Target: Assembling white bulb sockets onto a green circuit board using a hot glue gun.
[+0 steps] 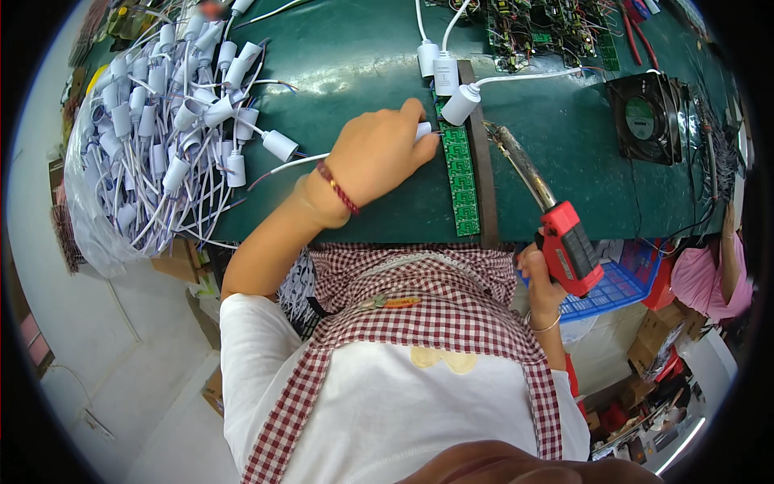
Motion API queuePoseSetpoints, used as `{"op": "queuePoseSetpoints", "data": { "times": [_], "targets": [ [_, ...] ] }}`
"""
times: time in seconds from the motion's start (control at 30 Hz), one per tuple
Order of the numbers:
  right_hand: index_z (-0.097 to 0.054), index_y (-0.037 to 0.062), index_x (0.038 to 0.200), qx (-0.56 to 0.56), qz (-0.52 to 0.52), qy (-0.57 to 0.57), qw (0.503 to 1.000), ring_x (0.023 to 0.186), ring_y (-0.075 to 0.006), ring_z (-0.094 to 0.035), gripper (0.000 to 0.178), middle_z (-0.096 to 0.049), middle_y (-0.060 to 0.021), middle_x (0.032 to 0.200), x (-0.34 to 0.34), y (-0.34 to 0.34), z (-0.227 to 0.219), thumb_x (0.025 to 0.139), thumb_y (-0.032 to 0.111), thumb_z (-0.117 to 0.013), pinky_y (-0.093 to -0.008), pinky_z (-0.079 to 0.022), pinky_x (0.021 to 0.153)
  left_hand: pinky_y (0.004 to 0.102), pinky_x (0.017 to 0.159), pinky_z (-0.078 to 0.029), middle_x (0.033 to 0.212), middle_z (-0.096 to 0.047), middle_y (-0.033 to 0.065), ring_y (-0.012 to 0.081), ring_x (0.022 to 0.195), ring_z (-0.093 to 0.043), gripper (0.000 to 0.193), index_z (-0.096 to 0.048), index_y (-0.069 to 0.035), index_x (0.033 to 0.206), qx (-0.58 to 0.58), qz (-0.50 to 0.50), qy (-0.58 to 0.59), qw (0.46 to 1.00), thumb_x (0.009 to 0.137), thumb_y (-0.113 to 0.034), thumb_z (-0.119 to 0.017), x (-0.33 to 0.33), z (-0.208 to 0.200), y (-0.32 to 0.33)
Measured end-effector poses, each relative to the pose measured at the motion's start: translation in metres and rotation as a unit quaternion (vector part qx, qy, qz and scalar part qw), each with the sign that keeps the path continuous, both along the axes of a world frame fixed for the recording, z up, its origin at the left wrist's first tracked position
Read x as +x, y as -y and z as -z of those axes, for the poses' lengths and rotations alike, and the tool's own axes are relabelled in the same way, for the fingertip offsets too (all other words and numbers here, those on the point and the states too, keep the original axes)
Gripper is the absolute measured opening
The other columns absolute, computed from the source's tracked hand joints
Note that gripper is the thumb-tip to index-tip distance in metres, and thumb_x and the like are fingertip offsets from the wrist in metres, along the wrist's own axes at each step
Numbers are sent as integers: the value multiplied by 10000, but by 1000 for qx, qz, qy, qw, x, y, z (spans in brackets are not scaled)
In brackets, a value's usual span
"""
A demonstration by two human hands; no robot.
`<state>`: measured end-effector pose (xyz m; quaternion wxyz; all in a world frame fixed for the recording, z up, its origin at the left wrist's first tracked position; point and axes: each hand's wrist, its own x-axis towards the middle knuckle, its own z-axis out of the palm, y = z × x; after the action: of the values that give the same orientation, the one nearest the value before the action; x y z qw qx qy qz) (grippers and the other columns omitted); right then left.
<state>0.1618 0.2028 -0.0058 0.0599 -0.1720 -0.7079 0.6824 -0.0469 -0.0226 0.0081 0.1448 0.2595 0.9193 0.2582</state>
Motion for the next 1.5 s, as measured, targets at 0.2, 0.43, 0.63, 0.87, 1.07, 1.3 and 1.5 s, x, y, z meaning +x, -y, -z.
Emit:
{"op": "queuePoseSetpoints", "data": {
  "times": [0.2, 0.43, 0.63, 0.87, 1.07, 1.3, 1.5],
  "targets": [
    [-449, -65, 1203, 55, -6, -17, 998, 553, -116, -453, 338, -463, -31, 621, 4, -6, 10, 900, 53, -543, -276, -418, 567, 385, 792, -419, 894, -572, 40, 220, 901, -573, 160, -602, -119, 921, -157, 95, -273, 944, 766, -148, -634, 8, -21, -7],
    [-443, -59, 1205, 44, -6, -12, 999, 551, -113, -440, 333, -458, -30, 624, 4, -6, 7, 901, 43, -533, -277, -408, 563, 326, 735, -446, 904, -529, 78, 250, 821, -553, 244, -561, -39, 973, 77, 148, -201, 965, 743, 41, -579, -35, 27, 14],
    [-449, -61, 1201, 36, 15, -31, 999, 526, -107, -426, 321, -466, -37, 641, 2, -5, 3, 895, 10, -517, -269, -407, 536, 310, 706, -475, 812, -618, 86, 213, 757, -599, 186, -590, -28, 923, 219, 110, 13, 969, 784, 39, -485, -80, 28, 28],
    [-451, -64, 1199, 36, 19, -48, 998, 525, -104, -435, 321, -467, -38, 634, 0, 3, -9, 890, -3, -511, -260, -410, 528, 477, 803, -421, 983, -572, 135, 321, 973, -530, 211, -592, -85, 972, -68, -159, -351, 920, 853, -253, -551, -216, 67, 30],
    [-442, -57, 1194, -5, 76, -47, 996, 503, -106, -420, 321, -450, -35, 608, 1, 3, -14, 902, 44, -528, -257, -399, 515, 425, 700, -476, 854, -616, 173, 366, 811, -599, 213, -547, -58, 1034, 127, -11, -258, 958, 883, -206, -564, -154, -26, -16],
    [-432, -47, 1191, -67, 74, -111, 989, 473, -107, -390, 331, -445, -46, 597, -18, -2, -21, 906, 86, -535, -261, -382, 481, 317, 509, -420, 708, -609, 104, 210, 531, -542, 146, -635, -49, 921, 198, 94, -79, 973, 855, -170, -587, -17, -58, -18],
    [-464, -37, 1221, -61, 71, -24, 995, 673, -140, -589, 416, -576, -72, 778, -54, 30, -54, 842, -1, -629, -283, -485, 593, 337, 515, -437, 670, -586, 130, 253, 553, -560, 106, -619, -14, 837, 263, 14, 95, 960, 816, -113, -587, 48, -38, -22]
  ]
}}
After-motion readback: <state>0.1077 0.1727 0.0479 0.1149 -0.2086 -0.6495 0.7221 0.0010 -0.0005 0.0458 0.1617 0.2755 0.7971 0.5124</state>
